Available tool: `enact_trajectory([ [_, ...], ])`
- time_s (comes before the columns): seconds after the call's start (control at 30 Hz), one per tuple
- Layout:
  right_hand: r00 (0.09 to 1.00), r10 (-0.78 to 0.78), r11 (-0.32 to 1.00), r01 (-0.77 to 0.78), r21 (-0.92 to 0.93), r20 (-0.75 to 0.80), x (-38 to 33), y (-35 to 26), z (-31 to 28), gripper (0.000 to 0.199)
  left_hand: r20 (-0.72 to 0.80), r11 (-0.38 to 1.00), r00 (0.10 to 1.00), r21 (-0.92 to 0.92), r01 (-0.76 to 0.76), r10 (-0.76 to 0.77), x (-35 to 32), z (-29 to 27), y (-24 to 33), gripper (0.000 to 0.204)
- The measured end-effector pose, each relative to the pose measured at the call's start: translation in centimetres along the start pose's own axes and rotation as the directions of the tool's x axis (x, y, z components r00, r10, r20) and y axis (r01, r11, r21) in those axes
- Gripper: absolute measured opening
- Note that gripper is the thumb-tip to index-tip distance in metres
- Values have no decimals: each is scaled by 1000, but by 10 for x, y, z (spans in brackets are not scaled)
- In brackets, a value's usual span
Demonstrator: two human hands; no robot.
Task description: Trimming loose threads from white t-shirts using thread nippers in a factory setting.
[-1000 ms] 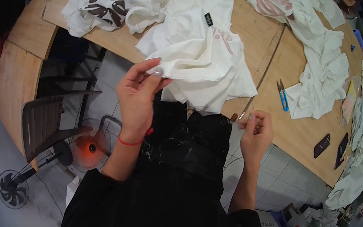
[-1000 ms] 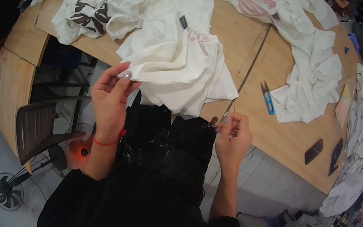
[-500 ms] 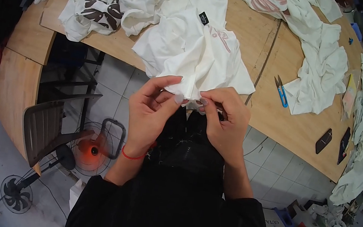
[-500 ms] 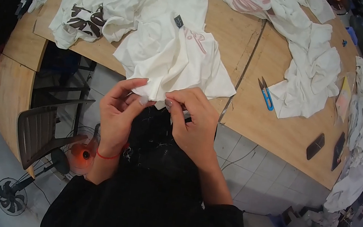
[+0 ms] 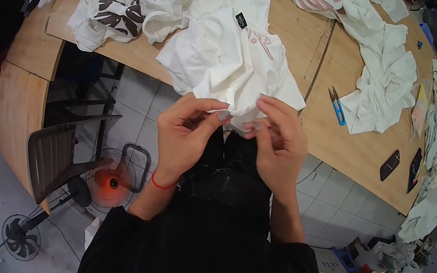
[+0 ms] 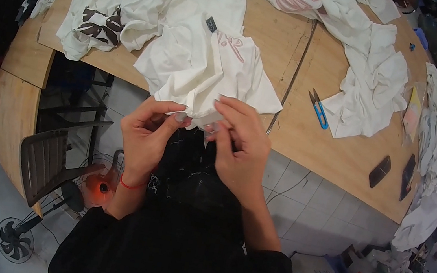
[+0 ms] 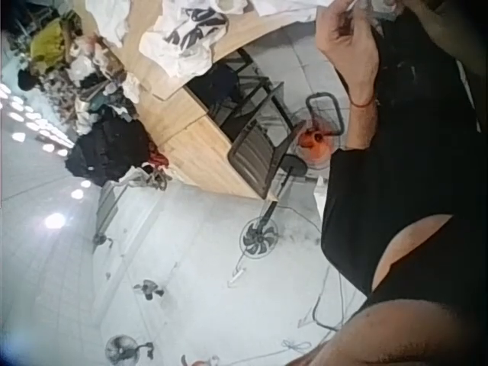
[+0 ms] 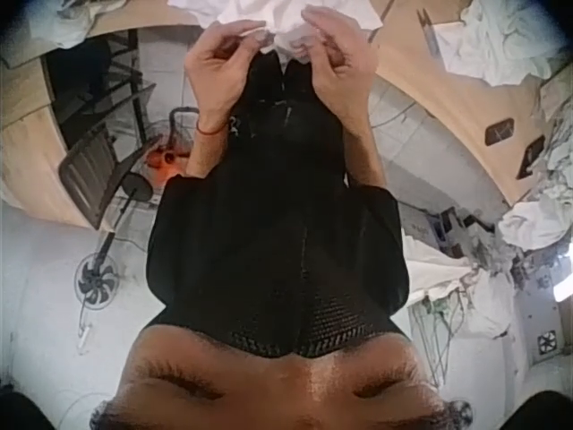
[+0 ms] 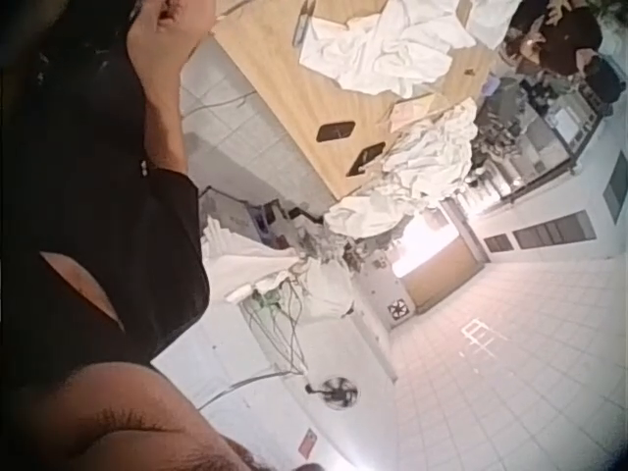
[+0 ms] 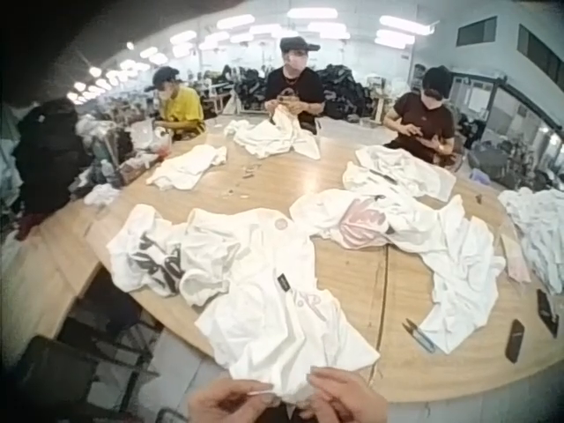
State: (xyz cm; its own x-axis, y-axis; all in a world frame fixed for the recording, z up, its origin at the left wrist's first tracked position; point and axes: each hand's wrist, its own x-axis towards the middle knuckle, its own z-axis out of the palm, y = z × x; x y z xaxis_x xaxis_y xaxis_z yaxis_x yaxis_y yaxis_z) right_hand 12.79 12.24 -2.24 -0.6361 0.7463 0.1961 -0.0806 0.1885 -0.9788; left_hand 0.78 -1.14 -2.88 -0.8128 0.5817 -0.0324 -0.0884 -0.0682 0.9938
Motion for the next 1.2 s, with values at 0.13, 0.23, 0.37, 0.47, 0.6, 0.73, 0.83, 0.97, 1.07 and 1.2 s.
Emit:
enact_trajectory([
  [0.13,975,112,993,-119,25,194,4,8,9,25,23,998,999,46,-40,39,0,-1,0,15],
  [0.23,985,40,999,-45,28,168,4,10,10,18,24,917,980,348,-195,200,0,-8,11,16],
  [0.37,986,-41,998,48,-42,161,7,-6,11,14,61,874,973,429,-229,224,-4,-11,20,19],
  [0.47,988,-62,997,67,-27,144,4,-6,7,12,167,999,985,28,40,-44,0,-2,20,19],
  [0.6,990,105,981,-118,156,92,-1,-8,4,9,242,995,969,-72,68,-48,3,-1,15,14],
  [0.73,971,238,914,-217,341,-19,2,-15,-3,11,219,980,968,-123,155,-125,1,-5,16,15],
  [0.83,972,229,921,-203,333,-42,4,-15,-11,9,222,980,967,-128,153,-122,0,-7,17,16],
  [0.97,931,-350,901,364,-235,103,8,-16,2,13,198,986,974,-105,131,-108,-2,-3,17,14],
  [1.07,820,-550,754,570,-327,159,10,-5,13,29,189,999,982,-29,32,-26,-2,4,23,12],
  [1.2,927,-366,876,375,-304,89,9,3,13,12,195,998,981,66,-16,3,-4,4,24,10],
])
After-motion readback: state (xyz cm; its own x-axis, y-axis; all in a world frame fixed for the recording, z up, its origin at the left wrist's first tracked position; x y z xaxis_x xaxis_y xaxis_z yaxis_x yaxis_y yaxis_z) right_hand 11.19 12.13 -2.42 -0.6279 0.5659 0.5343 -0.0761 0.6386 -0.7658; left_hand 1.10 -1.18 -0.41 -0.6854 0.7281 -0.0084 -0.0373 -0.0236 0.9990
